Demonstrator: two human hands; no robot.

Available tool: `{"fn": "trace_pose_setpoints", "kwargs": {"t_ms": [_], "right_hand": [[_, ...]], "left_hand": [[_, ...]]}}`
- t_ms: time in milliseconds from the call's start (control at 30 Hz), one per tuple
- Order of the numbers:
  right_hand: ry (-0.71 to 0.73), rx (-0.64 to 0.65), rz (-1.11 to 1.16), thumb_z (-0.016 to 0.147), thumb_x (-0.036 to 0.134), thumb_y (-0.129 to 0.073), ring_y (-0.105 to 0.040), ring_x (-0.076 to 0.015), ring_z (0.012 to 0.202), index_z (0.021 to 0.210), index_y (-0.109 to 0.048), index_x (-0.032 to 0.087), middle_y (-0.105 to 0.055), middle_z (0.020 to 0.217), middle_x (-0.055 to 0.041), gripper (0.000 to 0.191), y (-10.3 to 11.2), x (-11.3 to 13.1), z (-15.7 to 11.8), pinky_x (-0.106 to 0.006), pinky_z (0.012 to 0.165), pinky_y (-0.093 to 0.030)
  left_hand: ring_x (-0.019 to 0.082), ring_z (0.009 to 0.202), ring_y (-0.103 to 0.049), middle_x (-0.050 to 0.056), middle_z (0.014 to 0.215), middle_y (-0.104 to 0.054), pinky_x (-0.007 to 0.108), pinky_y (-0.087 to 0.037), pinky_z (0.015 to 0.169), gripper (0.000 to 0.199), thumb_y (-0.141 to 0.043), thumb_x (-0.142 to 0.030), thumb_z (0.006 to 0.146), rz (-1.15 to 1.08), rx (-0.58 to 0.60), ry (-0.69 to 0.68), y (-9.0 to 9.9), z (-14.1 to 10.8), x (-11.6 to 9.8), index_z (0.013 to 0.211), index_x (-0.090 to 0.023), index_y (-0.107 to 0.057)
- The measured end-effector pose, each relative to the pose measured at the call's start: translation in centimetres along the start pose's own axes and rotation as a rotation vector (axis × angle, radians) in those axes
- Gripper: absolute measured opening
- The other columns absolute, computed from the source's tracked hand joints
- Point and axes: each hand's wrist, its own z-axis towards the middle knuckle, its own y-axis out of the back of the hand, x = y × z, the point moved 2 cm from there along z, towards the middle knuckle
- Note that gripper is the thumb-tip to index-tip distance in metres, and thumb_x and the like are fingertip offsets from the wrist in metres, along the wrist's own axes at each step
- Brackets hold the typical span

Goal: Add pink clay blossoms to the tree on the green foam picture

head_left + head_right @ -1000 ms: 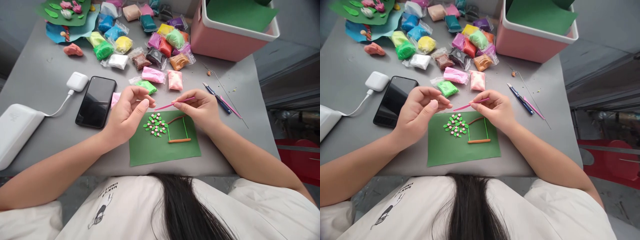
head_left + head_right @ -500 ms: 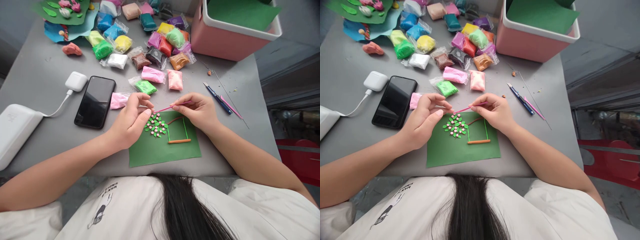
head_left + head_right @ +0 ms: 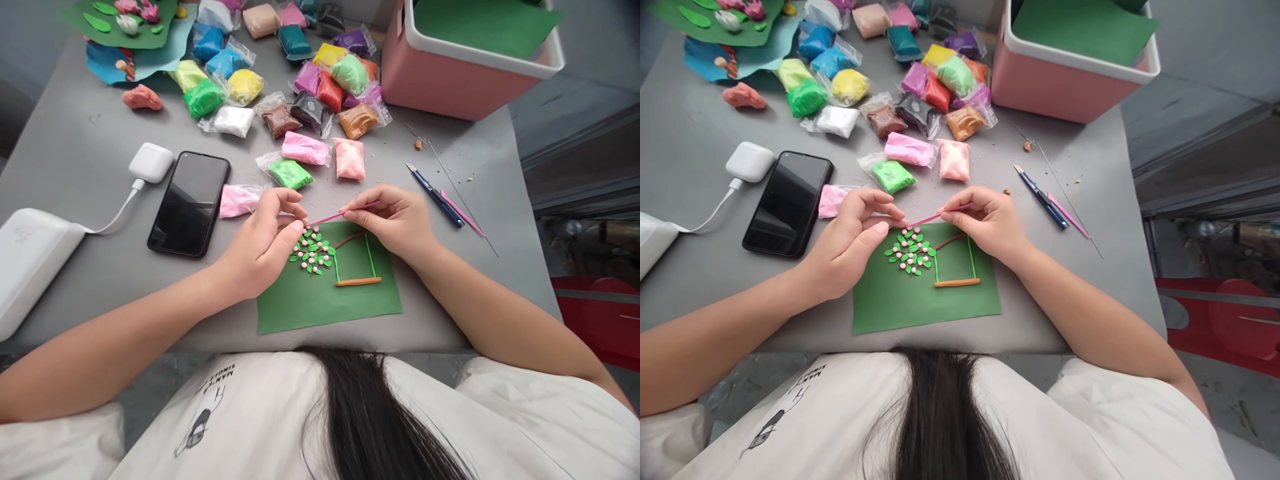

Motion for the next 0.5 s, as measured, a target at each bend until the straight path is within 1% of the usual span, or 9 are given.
{"fn": "trace_pose_setpoints", "kwargs": {"t_ms": [167,333,500], "right_hand": [[-0.003,0.002,-0.01,0.074,0.021,-0.091,-0.079,-0.0156,0.078,0.077,-0.077,0.022,-0.082,0.08,-0.0004,0.014,0.04,-0.08,0.05,-0.027,0.075,-0.066],[-0.008,0.007,-0.019,0.075,0.021,-0.09,-0.078,-0.0153,0.079,0.078,-0.077,0.022,-0.081,0.081,-0.0004,0.013,0.02,-0.13,0.07,-0.028,0.077,-0.066],[-0.015,0.008,-0.014,0.074,0.024,-0.091,-0.079,-0.0164,0.08,0.078,-0.077,0.023,-0.081,0.082,-0.0003,0.015,0.15,-0.04,0.13,-0.029,0.076,-0.066]], "left_hand": [[0.029,0.117,-0.073,0.018,0.128,-0.064,0.056,-0.056,0.105,0.038,-0.047,-0.043,0.101,-0.012,0.022,-0.005,-0.01,-0.06,-0.16,0.129,-0.018,-0.042],[0.032,0.119,-0.074,0.02,0.132,-0.063,0.06,-0.055,0.106,0.04,-0.047,-0.045,0.101,-0.014,0.039,-0.004,0.01,-0.06,-0.16,0.13,-0.017,-0.042],[0.032,0.12,-0.073,0.019,0.132,-0.063,0.06,-0.054,0.107,0.041,-0.046,-0.048,0.101,-0.013,0.042,0.008,-0.01,-0.09,-0.04,0.13,-0.018,-0.043]]}}
